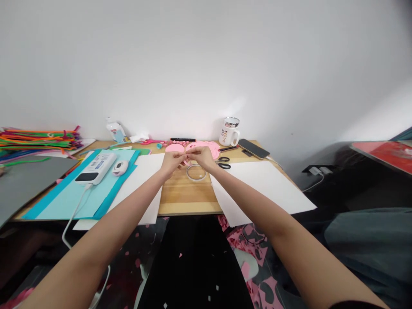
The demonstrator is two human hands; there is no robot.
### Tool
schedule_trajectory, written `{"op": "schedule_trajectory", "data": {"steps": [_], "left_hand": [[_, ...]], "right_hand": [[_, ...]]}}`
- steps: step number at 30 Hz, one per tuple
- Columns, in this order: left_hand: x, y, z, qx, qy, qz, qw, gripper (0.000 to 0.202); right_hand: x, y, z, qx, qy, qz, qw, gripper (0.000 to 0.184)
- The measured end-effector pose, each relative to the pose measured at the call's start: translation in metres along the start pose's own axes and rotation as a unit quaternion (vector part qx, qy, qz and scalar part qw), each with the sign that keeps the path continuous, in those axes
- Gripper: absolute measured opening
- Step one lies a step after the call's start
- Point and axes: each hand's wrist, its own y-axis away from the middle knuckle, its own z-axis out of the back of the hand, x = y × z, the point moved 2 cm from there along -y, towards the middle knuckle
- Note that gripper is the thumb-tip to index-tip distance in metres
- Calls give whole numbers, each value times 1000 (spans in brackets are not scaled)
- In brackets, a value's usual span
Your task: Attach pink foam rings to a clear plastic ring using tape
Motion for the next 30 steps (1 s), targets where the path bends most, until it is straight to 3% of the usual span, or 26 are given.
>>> {"op": "schedule_trajectory", "data": {"steps": [5,11,19,23,30], "left_hand": [[7,-6,-2,16,-4,-8,1000,23],[15,-22,10,3,-11,-20,1000,24],[39,-43,5,-7,-2,-20,1000,20],[41,-45,6,-1,1,-60,998,17],[41,-45,9,-9,0,-49,999,16]], "right_hand": [[-9,1,0,-3,-40,-8,999,13],[-18,-11,-6,4,-68,-5,998,22],[-41,-12,-13,-79,-87,-35,992,21],[-40,-10,-15,-87,-80,-13,993,18],[-37,-7,-16,-89,-64,-4,994,15]]}}
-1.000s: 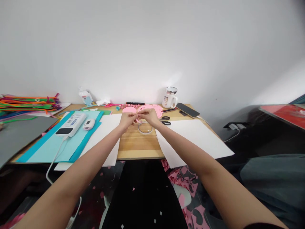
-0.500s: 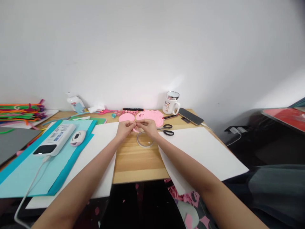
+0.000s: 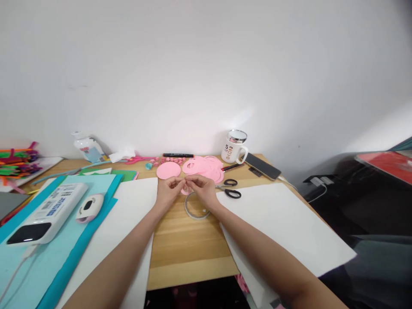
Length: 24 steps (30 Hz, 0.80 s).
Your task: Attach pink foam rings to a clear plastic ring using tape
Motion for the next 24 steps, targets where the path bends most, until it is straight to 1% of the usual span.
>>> {"op": "schedule_trajectory", "data": {"steps": [7,17,24], "left_hand": [[-2,-1,-2,11,-6,-5,1000,16],[-6,2,-1,1,-7,8,1000,18],[-5,1,-2,4,23,44,999,17]], "right_hand": [[-2,-1,1,-13,-4,-15,1000,16],[3,0,0,-1,-8,-21,1000,15],[0,-1,1,-11,-16,-26,999,16]]}}
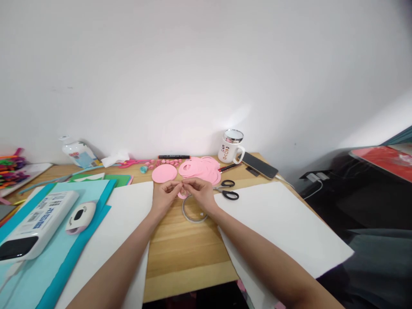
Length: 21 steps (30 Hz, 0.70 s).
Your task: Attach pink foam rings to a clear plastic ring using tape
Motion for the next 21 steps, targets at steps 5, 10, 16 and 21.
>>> {"op": "schedule_trajectory", "data": {"steps": [5,10,16,21], "left_hand": [[-1,1,-1,-5,10,16,1000,18],[0,1,-2,1,27,20,999,20],[-1,3,-1,-5,21,30,999,19],[-2,3,-2,-1,19,28,999,19]], "right_hand": [[0,-1,-1,2,-22,-7,1000,16],[1,-1,0,-4,-14,-14,1000,19],[0,-1,0,-7,-7,-13,1000,19],[0,-1,0,-4,-10,-16,1000,19]]}}
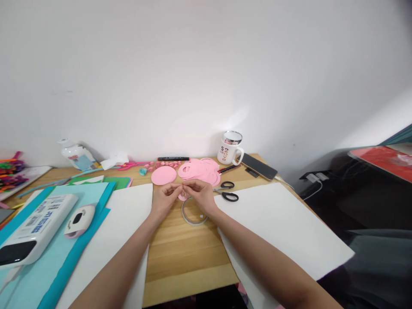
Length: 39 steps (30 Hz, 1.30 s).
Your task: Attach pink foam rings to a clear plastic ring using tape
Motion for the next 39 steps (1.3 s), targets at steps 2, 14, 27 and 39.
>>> {"op": "schedule_trajectory", "data": {"steps": [2,14,27,39], "left_hand": [[1,-1,0,-1,2,1,1000,20],[0,0,1,-13,7,3,1000,20],[3,-1,2,-10,21,13,1000,18],[-5,1,0,-17,30,19,999,20]], "right_hand": [[2,1,-1,7,-5,0,1000,19],[5,1,-4,10,24,26,999,17],[2,0,-2,19,26,25,999,14],[3,0,0,27,24,22,999,18]]}}
